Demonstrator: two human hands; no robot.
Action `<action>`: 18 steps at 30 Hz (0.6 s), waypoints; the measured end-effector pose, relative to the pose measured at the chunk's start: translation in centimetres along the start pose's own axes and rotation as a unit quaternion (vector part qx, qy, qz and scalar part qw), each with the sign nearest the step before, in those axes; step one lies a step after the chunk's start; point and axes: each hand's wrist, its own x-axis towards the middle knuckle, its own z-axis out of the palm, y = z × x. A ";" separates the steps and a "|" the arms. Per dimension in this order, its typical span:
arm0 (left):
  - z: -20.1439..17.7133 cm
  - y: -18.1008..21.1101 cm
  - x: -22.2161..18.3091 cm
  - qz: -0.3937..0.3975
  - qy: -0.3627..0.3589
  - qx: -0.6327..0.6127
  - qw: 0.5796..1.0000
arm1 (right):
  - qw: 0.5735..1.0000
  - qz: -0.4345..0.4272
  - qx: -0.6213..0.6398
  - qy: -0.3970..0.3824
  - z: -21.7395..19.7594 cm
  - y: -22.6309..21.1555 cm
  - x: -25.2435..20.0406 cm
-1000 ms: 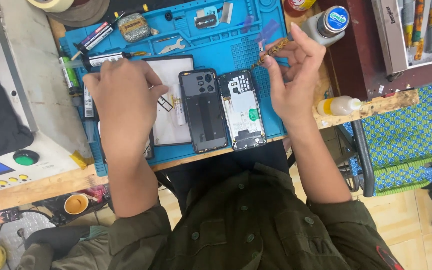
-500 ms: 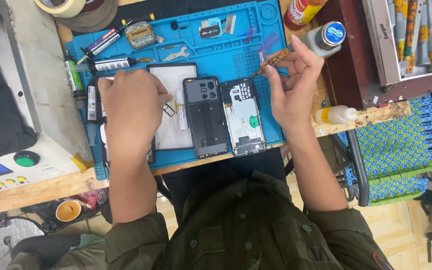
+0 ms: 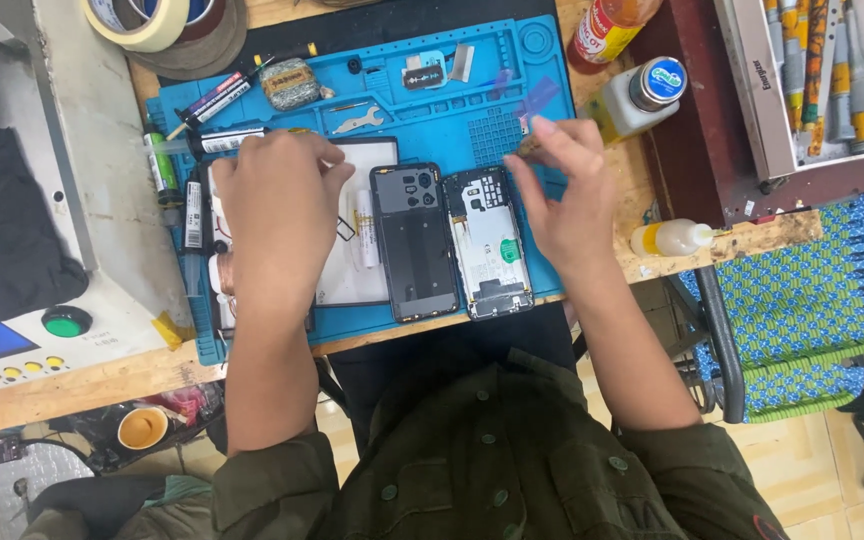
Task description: Disassembling a smartphone to access internal components using a screwdriver and prying tools on a repair mat.
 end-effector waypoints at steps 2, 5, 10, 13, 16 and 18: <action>0.4 0.8 0.1 0.023 0.041 -0.015 0.999 | 0.998 -0.045 -0.049 -0.004 0.0 0.3 0.1; 1.5 2.6 0.4 0.087 0.112 -0.101 0.985 | 0.996 -0.064 -0.059 0.008 0.0 0.4 0.0; 3.6 6.3 -0.5 0.247 0.042 -0.326 0.912 | 0.998 -0.025 0.050 -0.030 -0.4 -1.9 1.2; 4.3 7.5 -0.9 0.278 -0.047 -0.427 0.859 | 0.990 -0.007 0.140 -0.024 -0.8 -2.8 1.3; 4.7 7.7 -0.9 0.263 -0.051 -0.447 0.854 | 0.999 -0.027 0.044 -0.017 -1.6 -2.1 1.4; 4.9 7.7 -0.9 0.252 -0.058 -0.462 0.848 | 0.999 -0.016 0.030 0.000 -1.6 -1.9 1.2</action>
